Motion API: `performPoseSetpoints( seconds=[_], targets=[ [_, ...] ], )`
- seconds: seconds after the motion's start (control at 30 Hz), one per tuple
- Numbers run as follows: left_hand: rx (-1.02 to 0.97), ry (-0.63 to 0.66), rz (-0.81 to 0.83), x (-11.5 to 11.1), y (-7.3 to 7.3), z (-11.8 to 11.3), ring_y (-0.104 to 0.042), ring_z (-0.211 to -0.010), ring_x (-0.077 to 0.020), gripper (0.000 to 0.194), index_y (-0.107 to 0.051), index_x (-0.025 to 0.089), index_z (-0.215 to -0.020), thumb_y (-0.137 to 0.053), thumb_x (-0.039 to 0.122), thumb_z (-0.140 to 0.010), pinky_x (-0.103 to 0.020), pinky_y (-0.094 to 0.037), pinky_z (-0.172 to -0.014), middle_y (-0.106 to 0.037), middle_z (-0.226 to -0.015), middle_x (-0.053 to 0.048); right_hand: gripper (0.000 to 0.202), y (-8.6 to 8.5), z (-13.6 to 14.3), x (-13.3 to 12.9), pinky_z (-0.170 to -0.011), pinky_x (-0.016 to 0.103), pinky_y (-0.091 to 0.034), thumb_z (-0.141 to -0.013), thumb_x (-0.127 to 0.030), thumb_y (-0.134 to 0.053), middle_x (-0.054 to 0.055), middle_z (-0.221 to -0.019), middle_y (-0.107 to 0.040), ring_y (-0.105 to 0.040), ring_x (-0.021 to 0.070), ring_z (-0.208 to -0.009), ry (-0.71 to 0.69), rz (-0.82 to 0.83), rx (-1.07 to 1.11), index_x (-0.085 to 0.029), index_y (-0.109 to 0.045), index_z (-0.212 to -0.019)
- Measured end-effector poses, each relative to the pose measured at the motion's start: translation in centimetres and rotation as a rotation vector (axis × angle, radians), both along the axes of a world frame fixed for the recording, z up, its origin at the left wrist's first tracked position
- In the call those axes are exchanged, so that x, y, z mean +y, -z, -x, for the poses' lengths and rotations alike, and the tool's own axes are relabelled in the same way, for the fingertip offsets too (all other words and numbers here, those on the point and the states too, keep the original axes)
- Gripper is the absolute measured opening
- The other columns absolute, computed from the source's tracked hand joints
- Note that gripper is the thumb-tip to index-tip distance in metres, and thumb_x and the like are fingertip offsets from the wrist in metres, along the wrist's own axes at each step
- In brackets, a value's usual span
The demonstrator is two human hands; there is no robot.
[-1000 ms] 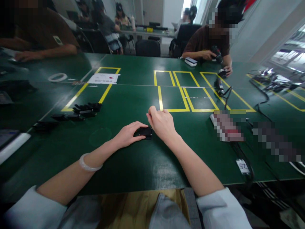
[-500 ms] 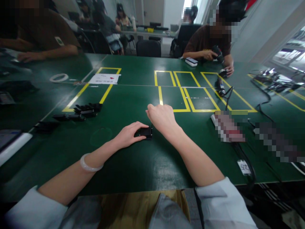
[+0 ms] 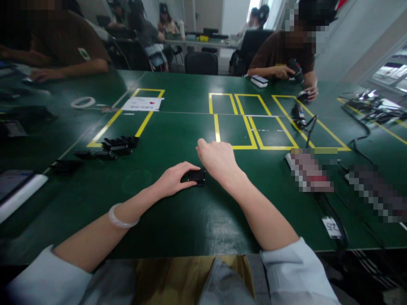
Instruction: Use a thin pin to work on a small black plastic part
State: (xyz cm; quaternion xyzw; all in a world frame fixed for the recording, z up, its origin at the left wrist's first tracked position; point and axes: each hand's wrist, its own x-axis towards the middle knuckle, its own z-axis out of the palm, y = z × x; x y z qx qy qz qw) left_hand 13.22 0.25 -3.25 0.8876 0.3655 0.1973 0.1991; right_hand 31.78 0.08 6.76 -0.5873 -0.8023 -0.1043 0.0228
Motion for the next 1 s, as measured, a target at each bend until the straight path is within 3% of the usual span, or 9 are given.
performPoseSetpoints(
  seconds=[0.17, 0.4, 0.63, 0.87, 1.0],
  targets=[
    [-0.006, -0.003, 0.013, 0.05, 0.13, 0.06, -0.058, -0.104, -0.0229, 0.038, -0.053, 0.025, -0.122, -0.063, 0.035, -0.086, -0.037, -0.047, -0.089, -0.060, -0.113, -0.005, 0.029, 0.21, 0.08, -0.41, -0.052, 0.026, -0.023, -0.093, -0.023, -0.032, 0.006, -0.079, -0.071, -0.063, 0.0175, -0.062, -0.061, -0.014, 0.057, -0.018, -0.051, -0.114],
    [0.000, -0.005, 0.013, 0.00, -0.10, -0.01, -0.058, -0.105, -0.0237, 0.038, -0.053, 0.025, -0.121, -0.063, 0.034, -0.086, -0.037, -0.048, -0.090, -0.060, -0.114, -0.005, 0.036, 0.02, 0.01, -0.35, -0.053, 0.027, -0.023, -0.097, -0.037, -0.027, 0.009, -0.076, -0.070, -0.064, 0.0199, -0.066, -0.028, 0.000, 0.025, -0.019, -0.058, -0.094],
    [-0.011, -0.002, 0.016, 0.03, -0.05, 0.00, -0.058, -0.104, -0.0237, 0.037, -0.053, 0.025, -0.120, -0.062, 0.035, -0.086, -0.038, -0.048, -0.090, -0.060, -0.113, -0.005, 0.029, -0.10, 0.13, -0.82, -0.053, 0.027, -0.023, -0.091, -0.023, -0.033, 0.005, -0.078, -0.071, -0.062, 0.0174, -0.063, -0.071, 0.005, 0.063, -0.020, -0.051, -0.114],
    [-0.002, -0.002, 0.011, 0.14, 0.10, 0.01, -0.058, -0.105, -0.0239, 0.037, -0.054, 0.024, -0.119, -0.063, 0.036, -0.086, -0.038, -0.047, -0.091, -0.060, -0.114, -0.005, 0.031, 0.26, 0.21, -0.62, -0.051, 0.027, -0.019, -0.097, -0.039, -0.029, 0.006, -0.076, -0.070, -0.064, 0.0186, -0.064, -0.108, 0.001, 0.045, -0.020, -0.052, -0.104],
    [-0.006, 0.001, 0.008, 0.11, 0.10, 0.01, -0.058, -0.105, -0.0239, 0.038, -0.053, 0.024, -0.121, -0.063, 0.036, -0.086, -0.038, -0.047, -0.091, -0.060, -0.113, -0.006, 0.028, 0.29, 0.20, -0.49, -0.052, 0.027, -0.021, -0.097, -0.032, -0.028, 0.006, -0.076, -0.070, -0.063, 0.0186, -0.063, -0.102, 0.016, 0.032, -0.020, -0.052, -0.105]
  ],
)
